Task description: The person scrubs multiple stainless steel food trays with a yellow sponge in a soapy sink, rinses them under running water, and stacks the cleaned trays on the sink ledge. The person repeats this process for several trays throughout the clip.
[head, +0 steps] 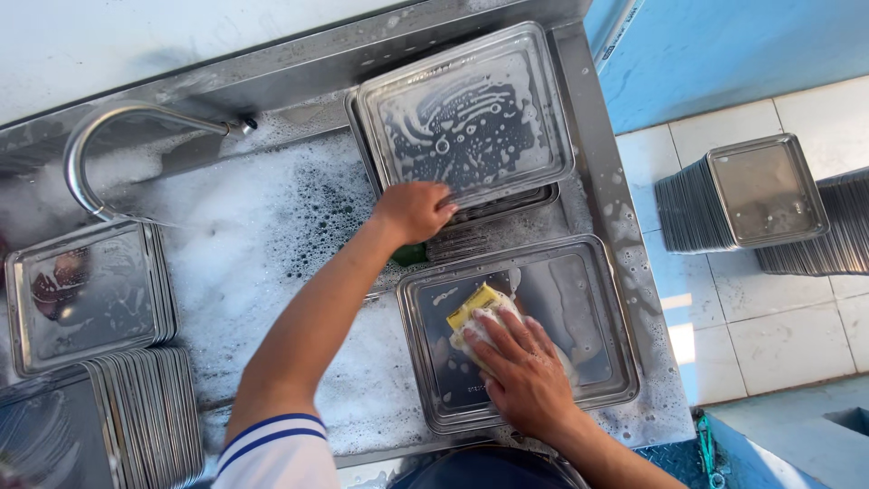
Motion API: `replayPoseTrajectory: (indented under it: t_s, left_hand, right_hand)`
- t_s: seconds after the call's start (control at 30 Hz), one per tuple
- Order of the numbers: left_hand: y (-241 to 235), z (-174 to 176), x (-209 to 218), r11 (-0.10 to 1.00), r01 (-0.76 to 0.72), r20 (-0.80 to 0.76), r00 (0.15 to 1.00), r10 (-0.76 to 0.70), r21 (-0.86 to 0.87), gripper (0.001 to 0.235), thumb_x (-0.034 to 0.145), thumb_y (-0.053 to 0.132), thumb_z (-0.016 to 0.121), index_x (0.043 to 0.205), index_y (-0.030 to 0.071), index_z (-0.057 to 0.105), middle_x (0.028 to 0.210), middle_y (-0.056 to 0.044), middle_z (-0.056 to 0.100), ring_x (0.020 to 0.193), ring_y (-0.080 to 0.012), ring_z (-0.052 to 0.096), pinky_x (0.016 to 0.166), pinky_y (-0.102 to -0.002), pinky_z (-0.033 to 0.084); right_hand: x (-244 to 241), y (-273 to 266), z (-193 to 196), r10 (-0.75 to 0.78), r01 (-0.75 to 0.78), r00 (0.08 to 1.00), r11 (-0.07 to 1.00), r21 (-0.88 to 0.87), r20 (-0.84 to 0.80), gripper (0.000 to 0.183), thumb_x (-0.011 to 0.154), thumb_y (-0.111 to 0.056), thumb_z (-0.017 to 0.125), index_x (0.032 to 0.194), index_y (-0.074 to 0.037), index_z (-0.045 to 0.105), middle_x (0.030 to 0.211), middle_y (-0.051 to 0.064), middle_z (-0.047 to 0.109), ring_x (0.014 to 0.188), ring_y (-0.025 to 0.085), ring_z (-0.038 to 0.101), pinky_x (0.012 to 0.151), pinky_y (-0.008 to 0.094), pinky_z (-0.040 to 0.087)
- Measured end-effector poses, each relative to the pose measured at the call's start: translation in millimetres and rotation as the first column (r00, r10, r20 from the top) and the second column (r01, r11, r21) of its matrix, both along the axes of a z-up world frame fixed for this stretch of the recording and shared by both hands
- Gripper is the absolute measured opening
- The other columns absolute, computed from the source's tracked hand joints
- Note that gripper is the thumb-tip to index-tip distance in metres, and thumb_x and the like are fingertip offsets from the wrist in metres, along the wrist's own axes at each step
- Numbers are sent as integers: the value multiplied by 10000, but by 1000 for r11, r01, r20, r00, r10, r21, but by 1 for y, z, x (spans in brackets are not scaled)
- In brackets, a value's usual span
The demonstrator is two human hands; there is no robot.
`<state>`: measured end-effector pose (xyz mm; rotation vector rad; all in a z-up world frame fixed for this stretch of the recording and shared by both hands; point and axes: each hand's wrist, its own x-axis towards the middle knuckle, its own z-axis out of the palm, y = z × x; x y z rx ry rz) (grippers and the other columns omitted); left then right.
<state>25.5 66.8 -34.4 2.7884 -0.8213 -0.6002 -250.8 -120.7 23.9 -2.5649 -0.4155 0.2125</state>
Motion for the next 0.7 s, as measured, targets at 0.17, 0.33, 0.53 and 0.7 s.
replayPoseTrajectory:
  t_s: [0.17, 0.33, 0.53, 0.7]
  left_hand:
    - [65, -43, 11, 768, -155, 372, 804, 463, -622, 633, 891, 335, 741, 1376, 33, 467, 1356, -184, 583, 1286, -375, 569, 1105, -463, 433]
    - [54, -107, 56, 289, -633, -381, 705, 598, -718, 953, 1077, 302, 738, 1645, -53, 60, 1630, -303, 307, 1469, -362, 393, 1238, -443, 280]
    - [47, -89, 52, 13, -817, -779, 554, 293, -576, 1063, 846, 331, 743, 1580, 66, 21, 1549, -235, 359, 1397, -326, 434, 1178, -463, 285]
    - [26, -43, 55, -144, -907, -784, 252, 567, -396, 810, 876, 534, 695, 1473, 27, 489, 1376, -184, 603, 1289, -324, 573, 1072, -473, 417]
  right_hand:
    - [79, -57, 33, -262, 303, 951, 900, 313, -166, 593, 873, -236, 660, 1447, -164, 527, 1461, 91, 572, 1310, 219, 591, 1090, 414, 551]
    - [243, -115, -23, -428, 477, 877, 834, 278, -221, 948, 1013, -511, 621, 1573, 106, 169, 1488, 374, 441, 1458, 414, 429, 1185, 438, 351]
    - [286, -138, -82, -275, 301, 907, 953, 33, -319, 877, 959, -448, 723, 1559, 45, 315, 1474, 362, 478, 1403, 453, 441, 1142, 471, 354]
    - [282, -123, -65, -291, 590, 802, 521, 617, -521, 730, 884, -281, 752, 1484, 19, 465, 1296, 188, 630, 1212, 259, 625, 999, 369, 509]
